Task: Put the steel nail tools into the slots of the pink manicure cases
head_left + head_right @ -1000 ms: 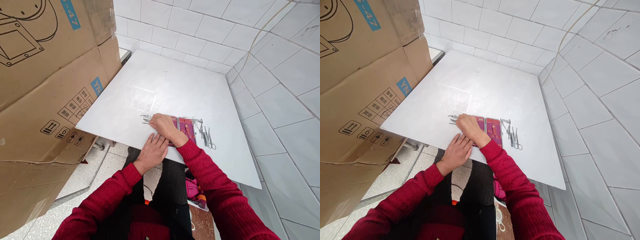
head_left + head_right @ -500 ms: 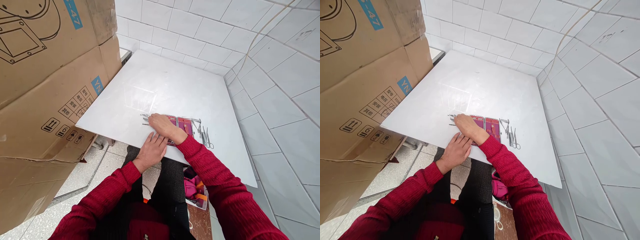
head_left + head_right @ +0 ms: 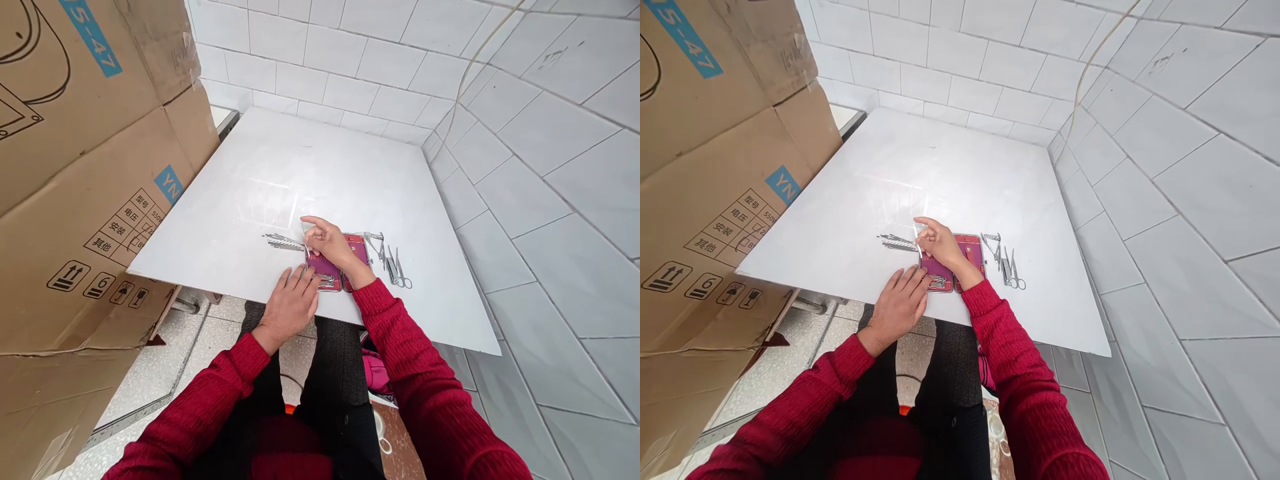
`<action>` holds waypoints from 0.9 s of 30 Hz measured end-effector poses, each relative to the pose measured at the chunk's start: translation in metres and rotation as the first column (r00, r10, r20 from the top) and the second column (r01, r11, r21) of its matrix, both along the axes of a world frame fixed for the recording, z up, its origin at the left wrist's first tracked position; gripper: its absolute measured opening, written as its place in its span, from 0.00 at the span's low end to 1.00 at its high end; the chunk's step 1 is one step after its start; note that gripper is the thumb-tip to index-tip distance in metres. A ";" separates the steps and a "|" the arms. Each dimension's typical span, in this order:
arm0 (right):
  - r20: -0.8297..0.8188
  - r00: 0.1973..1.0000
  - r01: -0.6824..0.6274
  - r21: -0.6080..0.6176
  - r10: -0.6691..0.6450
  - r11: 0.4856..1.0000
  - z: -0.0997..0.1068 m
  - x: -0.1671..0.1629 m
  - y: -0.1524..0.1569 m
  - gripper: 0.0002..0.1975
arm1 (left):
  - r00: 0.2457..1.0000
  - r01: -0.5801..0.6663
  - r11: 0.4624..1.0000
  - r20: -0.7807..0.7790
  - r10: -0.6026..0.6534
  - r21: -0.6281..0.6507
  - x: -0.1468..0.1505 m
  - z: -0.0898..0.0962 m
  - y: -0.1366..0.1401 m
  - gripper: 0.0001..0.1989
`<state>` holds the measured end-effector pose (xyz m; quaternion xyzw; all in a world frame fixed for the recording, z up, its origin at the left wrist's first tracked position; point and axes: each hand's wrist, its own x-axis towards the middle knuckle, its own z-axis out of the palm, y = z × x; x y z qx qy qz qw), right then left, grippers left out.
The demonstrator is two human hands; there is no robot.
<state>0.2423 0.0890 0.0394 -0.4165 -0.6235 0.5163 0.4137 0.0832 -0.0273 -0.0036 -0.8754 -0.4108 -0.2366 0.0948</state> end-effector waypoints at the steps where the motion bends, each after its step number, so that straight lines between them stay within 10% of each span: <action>1: -0.016 1.000 0.016 0.009 -0.016 1.000 0.000 0.002 -0.001 0.27 | 1.000 0.003 1.000 0.001 -0.003 -0.002 0.000 0.000 0.000 0.19; 27: 0.084 0.958 0.267 0.096 -0.275 0.959 -0.015 0.010 0.004 0.20 | 1.000 0.029 0.999 0.004 -0.029 0.019 0.001 0.002 0.002 0.19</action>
